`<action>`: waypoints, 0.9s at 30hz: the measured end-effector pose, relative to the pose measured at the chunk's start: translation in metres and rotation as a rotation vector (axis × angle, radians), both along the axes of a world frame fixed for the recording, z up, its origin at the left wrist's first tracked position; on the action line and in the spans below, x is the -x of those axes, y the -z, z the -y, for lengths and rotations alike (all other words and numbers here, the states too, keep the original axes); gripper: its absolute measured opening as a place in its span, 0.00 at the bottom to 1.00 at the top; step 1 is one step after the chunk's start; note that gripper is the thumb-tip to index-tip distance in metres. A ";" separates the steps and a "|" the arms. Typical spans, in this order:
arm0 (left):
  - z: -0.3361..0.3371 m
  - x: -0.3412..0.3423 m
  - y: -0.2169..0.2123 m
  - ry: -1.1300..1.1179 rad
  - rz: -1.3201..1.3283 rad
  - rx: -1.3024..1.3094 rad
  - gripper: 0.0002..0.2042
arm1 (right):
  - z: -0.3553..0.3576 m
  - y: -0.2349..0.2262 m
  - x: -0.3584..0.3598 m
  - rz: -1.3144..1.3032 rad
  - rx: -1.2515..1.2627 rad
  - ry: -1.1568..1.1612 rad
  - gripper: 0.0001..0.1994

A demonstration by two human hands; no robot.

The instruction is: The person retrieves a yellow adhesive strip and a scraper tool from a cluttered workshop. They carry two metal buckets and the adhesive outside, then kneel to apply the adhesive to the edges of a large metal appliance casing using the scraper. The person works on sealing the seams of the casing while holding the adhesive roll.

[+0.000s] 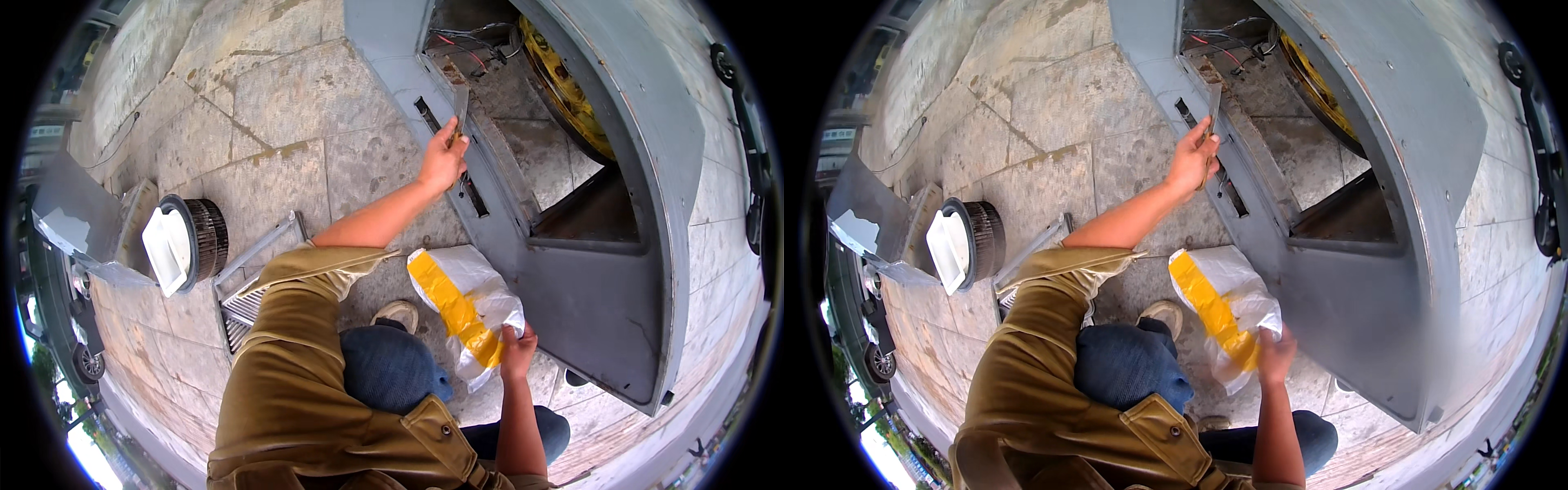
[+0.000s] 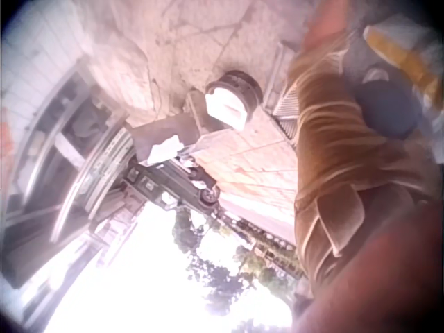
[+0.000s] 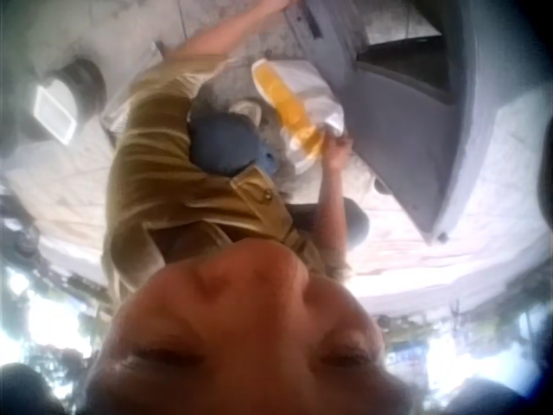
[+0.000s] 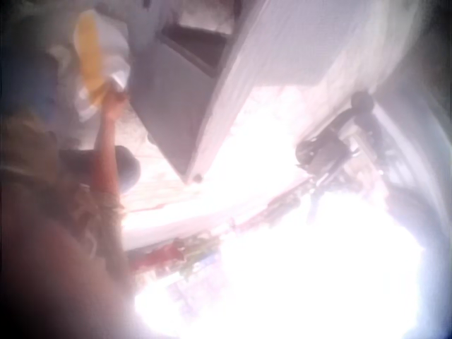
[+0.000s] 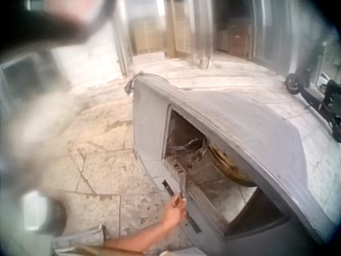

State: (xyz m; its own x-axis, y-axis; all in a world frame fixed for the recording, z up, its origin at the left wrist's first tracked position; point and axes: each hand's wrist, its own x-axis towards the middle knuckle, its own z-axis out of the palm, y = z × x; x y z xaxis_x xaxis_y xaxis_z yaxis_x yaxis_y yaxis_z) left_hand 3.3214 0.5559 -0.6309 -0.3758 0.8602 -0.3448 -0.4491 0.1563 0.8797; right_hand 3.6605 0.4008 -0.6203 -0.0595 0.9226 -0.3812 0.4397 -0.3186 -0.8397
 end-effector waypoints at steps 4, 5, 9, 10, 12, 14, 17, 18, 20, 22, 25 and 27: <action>-0.030 0.046 -0.007 -0.080 0.042 -0.008 0.29 | -0.001 0.000 -0.003 0.026 0.046 -0.006 0.11; -0.028 0.053 -0.006 -0.086 0.069 -0.027 0.29 | 0.000 0.002 -0.002 0.023 0.042 -0.008 0.11; -0.012 0.040 -0.005 -0.054 0.101 -0.021 0.28 | -0.001 0.000 0.002 0.004 0.050 -0.001 0.11; -0.004 0.023 -0.002 -0.013 0.076 0.001 0.28 | -0.002 0.001 0.000 0.028 0.030 -0.007 0.11; 0.004 0.008 -0.003 0.017 0.045 0.027 0.28 | 0.000 0.002 -0.002 0.068 -0.005 -0.024 0.12; -0.009 0.026 -0.006 -0.038 0.008 0.010 0.28 | -0.003 -0.002 0.001 0.045 0.038 -0.028 0.12; -0.029 0.072 0.003 -0.134 -0.072 -0.009 0.28 | -0.003 -0.004 -0.001 0.016 0.064 -0.014 0.12; -0.031 0.080 0.003 -0.189 -0.106 -0.003 0.27 | -0.003 -0.004 -0.003 0.009 0.064 0.000 0.12; -0.030 0.094 0.014 -0.262 -0.285 0.031 0.26 | -0.004 -0.006 -0.003 0.031 0.052 -0.003 0.12; -0.021 0.101 0.042 -0.297 -0.578 0.086 0.26 | -0.005 -0.007 -0.001 0.029 0.050 -0.014 0.12; -0.010 0.080 0.048 -0.161 -0.741 0.239 0.25 | -0.002 -0.008 -0.003 0.025 0.059 -0.016 0.12; -0.006 0.071 0.055 -0.164 -0.831 0.227 0.25 | 0.001 -0.002 -0.007 0.039 0.063 -0.009 0.12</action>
State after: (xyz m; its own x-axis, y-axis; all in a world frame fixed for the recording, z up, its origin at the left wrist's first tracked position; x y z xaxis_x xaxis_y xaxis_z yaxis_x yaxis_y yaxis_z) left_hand 3.2500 0.5619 -0.6856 -0.6945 0.7170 -0.0606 0.2914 0.3572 0.8874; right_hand 3.6672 0.4001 -0.6180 -0.0517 0.8964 -0.4403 0.4743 -0.3659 -0.8007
